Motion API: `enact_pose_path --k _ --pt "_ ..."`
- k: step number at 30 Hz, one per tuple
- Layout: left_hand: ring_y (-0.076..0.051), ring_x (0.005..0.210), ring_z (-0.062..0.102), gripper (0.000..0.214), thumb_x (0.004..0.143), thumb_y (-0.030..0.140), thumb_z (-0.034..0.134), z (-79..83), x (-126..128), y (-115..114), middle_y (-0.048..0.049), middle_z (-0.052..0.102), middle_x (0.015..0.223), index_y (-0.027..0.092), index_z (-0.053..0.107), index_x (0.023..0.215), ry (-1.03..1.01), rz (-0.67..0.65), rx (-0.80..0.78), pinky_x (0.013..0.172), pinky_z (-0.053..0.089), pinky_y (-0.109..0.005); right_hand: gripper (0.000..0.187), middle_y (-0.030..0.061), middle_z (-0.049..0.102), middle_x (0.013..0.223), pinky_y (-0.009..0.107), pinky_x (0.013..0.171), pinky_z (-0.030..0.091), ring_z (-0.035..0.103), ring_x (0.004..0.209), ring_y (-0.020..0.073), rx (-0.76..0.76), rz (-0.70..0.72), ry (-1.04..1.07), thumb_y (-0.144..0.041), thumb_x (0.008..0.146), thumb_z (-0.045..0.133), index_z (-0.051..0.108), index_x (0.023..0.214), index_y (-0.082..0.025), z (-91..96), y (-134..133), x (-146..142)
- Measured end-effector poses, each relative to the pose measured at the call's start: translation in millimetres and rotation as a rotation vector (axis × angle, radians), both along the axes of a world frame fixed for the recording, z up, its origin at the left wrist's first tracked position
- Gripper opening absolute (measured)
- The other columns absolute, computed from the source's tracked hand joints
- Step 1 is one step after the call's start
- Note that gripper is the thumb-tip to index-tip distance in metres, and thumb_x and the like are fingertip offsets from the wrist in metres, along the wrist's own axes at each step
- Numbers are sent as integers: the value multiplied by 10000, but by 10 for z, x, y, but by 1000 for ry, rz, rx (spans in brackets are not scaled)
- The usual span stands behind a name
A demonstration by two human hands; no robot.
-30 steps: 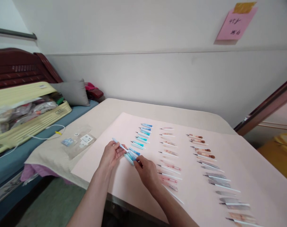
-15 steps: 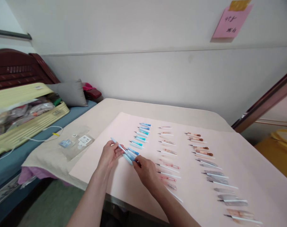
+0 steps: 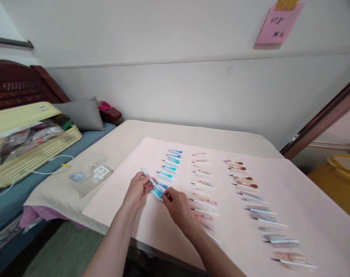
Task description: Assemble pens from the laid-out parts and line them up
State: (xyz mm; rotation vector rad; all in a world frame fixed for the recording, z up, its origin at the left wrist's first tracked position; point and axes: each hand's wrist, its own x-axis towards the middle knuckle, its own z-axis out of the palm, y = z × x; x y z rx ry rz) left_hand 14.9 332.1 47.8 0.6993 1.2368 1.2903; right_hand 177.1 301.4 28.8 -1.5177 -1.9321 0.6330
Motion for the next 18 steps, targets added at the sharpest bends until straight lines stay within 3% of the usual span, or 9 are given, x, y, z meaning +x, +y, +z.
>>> enact_pose_path --k 12,18 --pt "-185 702 664 258 701 317 669 -3 5 -14 -110 691 837 157 527 846 -6 -58 11 652 506 -294 151 -26 572 565 211 481 238 446 479 93 15 -19 33 -252 795 495 602 698 -207 7 -7 19" --pt "-176 688 662 264 691 322 680 28 28 -18 -103 691 845 160 534 840 -8 -83 18 655 509 -295 152 -32 530 523 183 445 284 446 456 85 -148 0 311 -239 754 501 595 649 -183 -1 38 31"
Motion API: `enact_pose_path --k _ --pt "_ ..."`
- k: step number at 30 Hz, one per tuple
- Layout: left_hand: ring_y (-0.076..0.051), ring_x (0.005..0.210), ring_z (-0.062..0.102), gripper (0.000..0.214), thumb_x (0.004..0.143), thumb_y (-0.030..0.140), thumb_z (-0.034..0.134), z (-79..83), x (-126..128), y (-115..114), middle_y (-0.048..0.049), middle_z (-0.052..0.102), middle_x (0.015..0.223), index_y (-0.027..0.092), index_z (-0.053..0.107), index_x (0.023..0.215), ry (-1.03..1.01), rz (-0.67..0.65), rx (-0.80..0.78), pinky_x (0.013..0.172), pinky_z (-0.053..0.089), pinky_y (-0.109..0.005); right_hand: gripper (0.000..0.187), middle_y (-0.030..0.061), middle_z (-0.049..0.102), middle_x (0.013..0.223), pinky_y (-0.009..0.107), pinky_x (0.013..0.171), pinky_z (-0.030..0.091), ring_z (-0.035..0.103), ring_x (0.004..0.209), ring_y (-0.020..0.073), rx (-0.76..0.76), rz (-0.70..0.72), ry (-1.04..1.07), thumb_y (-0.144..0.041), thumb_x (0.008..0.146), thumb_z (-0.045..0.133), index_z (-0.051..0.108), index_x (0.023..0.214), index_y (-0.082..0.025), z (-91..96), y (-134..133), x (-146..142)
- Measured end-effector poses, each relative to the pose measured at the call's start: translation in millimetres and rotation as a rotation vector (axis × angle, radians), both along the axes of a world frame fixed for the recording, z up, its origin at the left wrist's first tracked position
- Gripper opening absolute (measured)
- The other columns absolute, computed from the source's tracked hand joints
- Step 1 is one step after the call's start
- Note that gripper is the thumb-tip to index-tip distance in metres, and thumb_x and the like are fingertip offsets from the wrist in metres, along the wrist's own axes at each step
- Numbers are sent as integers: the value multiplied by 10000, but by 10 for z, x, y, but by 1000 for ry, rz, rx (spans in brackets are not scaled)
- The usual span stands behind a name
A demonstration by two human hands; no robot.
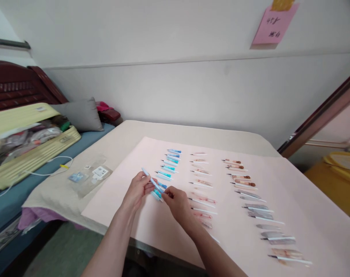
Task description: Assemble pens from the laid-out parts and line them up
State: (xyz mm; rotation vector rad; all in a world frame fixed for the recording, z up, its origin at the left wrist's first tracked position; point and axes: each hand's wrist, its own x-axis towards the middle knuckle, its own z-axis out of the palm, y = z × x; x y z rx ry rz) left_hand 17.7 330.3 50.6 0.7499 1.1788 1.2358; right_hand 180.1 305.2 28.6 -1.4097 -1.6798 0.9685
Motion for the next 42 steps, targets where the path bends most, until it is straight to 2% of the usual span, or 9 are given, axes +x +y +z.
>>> enact_pose_path --k 4,10,12,18,23,29,32,37,42 --pt "-162 667 653 273 679 332 687 18 28 -13 -93 689 844 164 538 834 -1 16 16 626 505 -279 183 -44 503 488 184 393 299 438 361 78 -192 33 183 -261 765 466 600 686 -166 -11 37 8" --pt "-172 689 653 287 676 359 681 9 102 -29 -91 682 839 161 551 837 23 34 51 612 501 -278 80 -45 538 543 198 477 288 465 493 101 35 -102 -107 -282 718 575 604 738 -210 -30 -29 -8" --pt "-173 698 653 276 687 357 672 16 113 -32 -92 681 849 161 547 836 25 18 55 620 501 -280 87 -39 548 557 206 486 265 451 502 102 76 -89 -169 -285 742 557 588 714 -209 -26 -49 -14" --pt "-184 763 651 229 701 302 665 80 111 -50 -93 680 845 161 538 830 -71 -17 49 692 502 -304 298 -36 485 505 202 480 254 418 493 94 40 39 -63 -281 838 416 530 581 -180 23 -20 -15" --pt "-175 766 642 222 699 300 670 99 162 -65 -77 672 820 167 539 819 -117 20 30 684 501 -294 295 -37 469 508 205 474 251 383 482 91 69 19 -102 -290 836 428 543 589 -178 43 -33 -23" --pt "-74 631 572 241 643 313 726 -8 177 -30 1 609 708 149 568 723 -52 208 40 574 450 -168 299 -38 468 497 208 477 250 391 481 93 61 46 -103 -299 837 434 521 576 -182 27 -66 -66" --pt "-75 608 570 198 641 250 727 -47 140 -7 -15 620 704 135 580 707 -91 200 5 574 457 -175 307 -39 466 483 206 471 247 403 473 90 22 62 -61 -278 836 422 500 556 -179 13 -63 -76" --pt "-140 720 628 215 681 140 665 -23 132 -11 -89 669 809 128 610 889 -138 185 -13 654 494 -239 306 -37 471 479 207 471 244 420 477 90 -4 53 -34 -260 836 410 485 551 -177 1 -58 -72" --pt "-96 658 588 203 673 273 697 -37 162 -28 -33 637 756 144 598 795 -104 198 15 588 453 -191 296 -38 446 486 214 474 237 384 478 87 38 35 -86 -265 830 429 487 554 -176 7 -75 -95"
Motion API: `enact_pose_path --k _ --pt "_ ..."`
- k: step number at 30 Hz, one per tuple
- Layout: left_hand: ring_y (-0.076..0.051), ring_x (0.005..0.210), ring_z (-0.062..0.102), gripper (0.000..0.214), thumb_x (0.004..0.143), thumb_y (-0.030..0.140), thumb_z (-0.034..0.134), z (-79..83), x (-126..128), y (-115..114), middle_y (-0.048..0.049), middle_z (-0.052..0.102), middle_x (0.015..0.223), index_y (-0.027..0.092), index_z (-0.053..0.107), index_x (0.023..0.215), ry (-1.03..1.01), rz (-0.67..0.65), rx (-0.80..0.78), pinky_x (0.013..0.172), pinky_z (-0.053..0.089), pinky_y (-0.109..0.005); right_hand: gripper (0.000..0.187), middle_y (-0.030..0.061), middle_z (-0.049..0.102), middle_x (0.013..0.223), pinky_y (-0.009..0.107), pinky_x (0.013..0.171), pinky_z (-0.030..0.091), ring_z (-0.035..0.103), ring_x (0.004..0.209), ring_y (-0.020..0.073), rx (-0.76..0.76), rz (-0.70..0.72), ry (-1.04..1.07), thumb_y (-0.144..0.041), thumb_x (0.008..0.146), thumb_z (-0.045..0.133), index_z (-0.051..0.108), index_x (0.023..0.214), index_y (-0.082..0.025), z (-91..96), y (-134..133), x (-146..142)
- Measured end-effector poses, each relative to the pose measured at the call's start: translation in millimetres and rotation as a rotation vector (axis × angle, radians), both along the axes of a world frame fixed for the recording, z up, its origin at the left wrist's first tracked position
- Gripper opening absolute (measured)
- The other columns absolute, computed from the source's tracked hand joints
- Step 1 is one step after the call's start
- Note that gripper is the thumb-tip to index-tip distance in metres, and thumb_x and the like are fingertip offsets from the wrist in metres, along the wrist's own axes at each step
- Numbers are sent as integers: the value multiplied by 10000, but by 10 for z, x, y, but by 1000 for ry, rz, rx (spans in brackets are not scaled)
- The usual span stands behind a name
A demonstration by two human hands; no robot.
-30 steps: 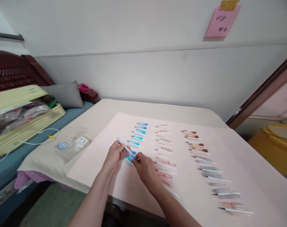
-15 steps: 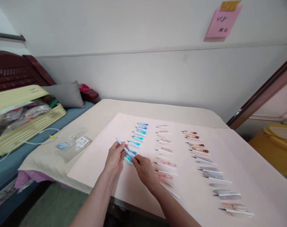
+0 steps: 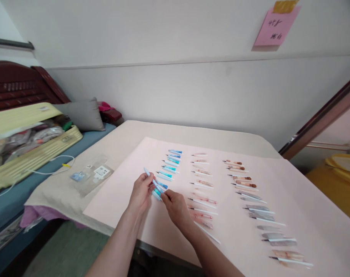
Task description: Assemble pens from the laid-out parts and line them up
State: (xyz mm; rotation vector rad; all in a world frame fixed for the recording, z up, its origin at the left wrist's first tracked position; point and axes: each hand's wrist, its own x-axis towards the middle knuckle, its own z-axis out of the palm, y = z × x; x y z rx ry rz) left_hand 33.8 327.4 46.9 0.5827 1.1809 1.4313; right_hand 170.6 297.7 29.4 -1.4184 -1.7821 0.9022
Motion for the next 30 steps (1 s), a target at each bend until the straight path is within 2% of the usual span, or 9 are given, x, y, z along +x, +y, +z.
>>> enact_pose_path --k 3,7,9,14,17,22,26,28,30 --pt "-78 610 561 245 637 295 724 -33 -17 16 -19 621 715 131 603 772 56 46 3 564 432 -179 296 -37 449 487 211 472 241 390 476 86 -33 27 42 -269 829 430 481 553 -175 5 -4 -10" --pt "-139 708 613 325 625 219 720 -26 -38 32 -73 658 797 126 608 916 -2 23 37 684 476 -263 298 -35 455 469 201 473 274 422 469 87 -170 63 158 -264 819 426 477 540 -174 -12 17 -1" --pt "-149 746 620 338 634 206 710 -8 -31 30 -85 662 836 133 604 947 -22 1 37 712 476 -275 288 -37 455 467 203 480 280 425 471 88 -178 58 176 -257 814 427 480 543 -174 -22 26 3" --pt "-87 654 570 281 637 305 719 -13 -13 33 -15 624 743 150 619 848 33 47 16 589 426 -189 310 -32 457 476 225 486 249 405 479 90 -101 35 106 -281 827 434 465 536 -176 4 4 -13" --pt "-71 583 537 282 607 302 735 -38 -35 49 1 598 675 127 618 795 77 85 35 561 412 -188 298 -32 463 479 228 487 249 401 475 89 -120 45 129 -285 824 444 476 549 -176 12 -14 -24" --pt "-142 684 616 350 628 223 710 -32 -56 58 -64 659 767 126 579 937 75 72 69 665 472 -267 305 -40 435 451 222 467 254 378 440 75 -296 84 340 -303 802 470 471 527 -170 -46 -9 -37" --pt "-157 712 631 355 661 212 685 3 -27 44 -75 667 788 139 560 985 36 31 84 701 483 -291 197 -59 435 446 228 408 161 262 364 56 -508 94 584 -318 785 467 549 690 -167 -64 -11 -46" --pt "-156 734 630 348 663 215 687 21 -11 32 -79 666 806 139 570 982 4 10 81 710 481 -284 173 -63 432 446 228 404 141 232 364 54 -534 88 620 -300 775 465 562 732 -163 -48 -12 -42" --pt "-151 760 623 329 667 232 687 31 0 21 -79 662 831 138 586 966 -18 -6 74 717 476 -274 184 -57 425 448 224 416 176 269 389 57 -458 87 554 -280 770 470 541 647 -162 -26 -10 -35"
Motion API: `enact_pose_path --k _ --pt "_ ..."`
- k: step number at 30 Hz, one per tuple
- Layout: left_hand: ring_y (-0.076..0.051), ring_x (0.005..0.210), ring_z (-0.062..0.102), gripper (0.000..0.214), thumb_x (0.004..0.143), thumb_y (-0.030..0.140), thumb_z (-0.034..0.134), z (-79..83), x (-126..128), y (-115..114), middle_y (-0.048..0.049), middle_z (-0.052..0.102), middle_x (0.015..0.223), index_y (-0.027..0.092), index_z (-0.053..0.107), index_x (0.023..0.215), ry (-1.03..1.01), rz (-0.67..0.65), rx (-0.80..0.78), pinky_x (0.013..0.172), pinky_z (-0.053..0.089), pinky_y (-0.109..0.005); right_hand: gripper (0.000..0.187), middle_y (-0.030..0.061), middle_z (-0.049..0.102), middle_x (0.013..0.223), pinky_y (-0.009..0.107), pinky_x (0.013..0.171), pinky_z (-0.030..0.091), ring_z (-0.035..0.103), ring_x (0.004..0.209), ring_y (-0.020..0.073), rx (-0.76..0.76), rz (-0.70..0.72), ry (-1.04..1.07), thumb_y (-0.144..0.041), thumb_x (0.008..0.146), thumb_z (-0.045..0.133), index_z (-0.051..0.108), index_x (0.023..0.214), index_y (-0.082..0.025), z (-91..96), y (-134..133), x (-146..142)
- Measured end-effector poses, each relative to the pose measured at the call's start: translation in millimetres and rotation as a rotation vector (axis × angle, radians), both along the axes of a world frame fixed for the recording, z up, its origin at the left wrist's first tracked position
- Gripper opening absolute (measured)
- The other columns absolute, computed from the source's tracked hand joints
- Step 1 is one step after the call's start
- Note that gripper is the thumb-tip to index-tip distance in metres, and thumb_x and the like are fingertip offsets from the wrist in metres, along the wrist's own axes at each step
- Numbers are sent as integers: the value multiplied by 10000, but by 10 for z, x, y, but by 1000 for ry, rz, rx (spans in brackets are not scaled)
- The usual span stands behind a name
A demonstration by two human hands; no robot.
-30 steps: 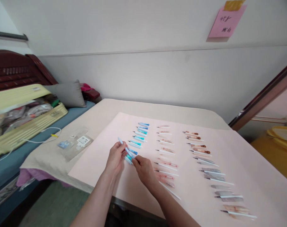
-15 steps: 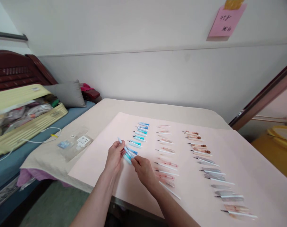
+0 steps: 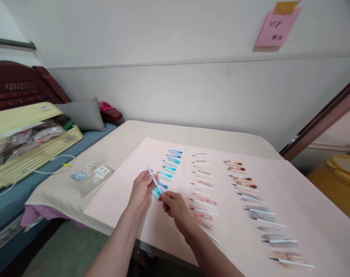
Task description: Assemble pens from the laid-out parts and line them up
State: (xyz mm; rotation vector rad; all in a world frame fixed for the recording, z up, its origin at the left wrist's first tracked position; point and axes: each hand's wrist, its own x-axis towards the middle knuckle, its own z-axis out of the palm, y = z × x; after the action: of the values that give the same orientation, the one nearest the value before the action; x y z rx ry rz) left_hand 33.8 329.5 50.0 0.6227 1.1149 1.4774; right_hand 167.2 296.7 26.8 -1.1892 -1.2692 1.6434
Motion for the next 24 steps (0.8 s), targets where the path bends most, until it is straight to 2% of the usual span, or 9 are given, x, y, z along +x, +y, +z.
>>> enact_pose_path --k 3,5,7,12,15,18,21,24 --pt "-114 725 598 296 672 288 692 -13 -7 -4 -48 643 813 143 611 916 40 24 0 665 458 -222 274 -46 415 454 220 460 241 358 452 72 200 -39 -181 -268 773 476 466 518 -168 17 5 0" --pt "-85 654 572 288 653 300 709 -39 -27 7 -21 623 757 137 617 872 86 62 2 604 434 -189 290 -45 418 456 221 471 253 381 469 79 272 -50 -246 -267 778 471 451 505 -172 9 4 -11" --pt "-88 621 569 310 624 270 729 -63 -51 22 -19 619 724 130 610 874 91 83 -6 589 435 -196 273 -47 425 454 220 468 255 378 460 79 257 -33 -233 -261 778 465 467 520 -173 -10 2 -22" --pt "-155 692 629 431 612 216 730 -52 -63 34 -74 667 783 140 563 1002 15 26 1 693 480 -286 194 -54 442 437 221 459 250 336 424 75 100 7 -120 -248 760 462 547 607 -167 -35 11 -8" --pt "-157 717 633 439 614 226 732 -26 -43 22 -81 672 812 150 562 1012 6 17 -6 708 480 -286 212 -51 442 442 223 468 256 343 432 76 109 9 -123 -252 760 461 533 581 -165 -12 13 9" --pt "-136 710 615 347 619 302 733 -28 -43 16 -68 661 805 142 603 899 67 33 -50 664 464 -246 280 -47 422 454 223 482 263 374 463 82 210 -29 -201 -270 777 459 470 515 -172 2 0 7" --pt "-86 593 549 296 598 365 739 -50 -65 23 -16 612 667 131 603 718 139 55 -87 595 427 -209 299 -48 419 463 227 478 250 384 473 86 301 -57 -274 -292 794 460 447 517 -181 -25 -14 -8" --pt "-72 543 508 283 580 358 745 -57 -79 35 7 578 598 129 601 664 158 31 -77 572 404 -205 285 -44 438 469 226 483 262 391 474 87 292 -42 -243 -295 796 463 461 535 -181 -65 -18 -17"
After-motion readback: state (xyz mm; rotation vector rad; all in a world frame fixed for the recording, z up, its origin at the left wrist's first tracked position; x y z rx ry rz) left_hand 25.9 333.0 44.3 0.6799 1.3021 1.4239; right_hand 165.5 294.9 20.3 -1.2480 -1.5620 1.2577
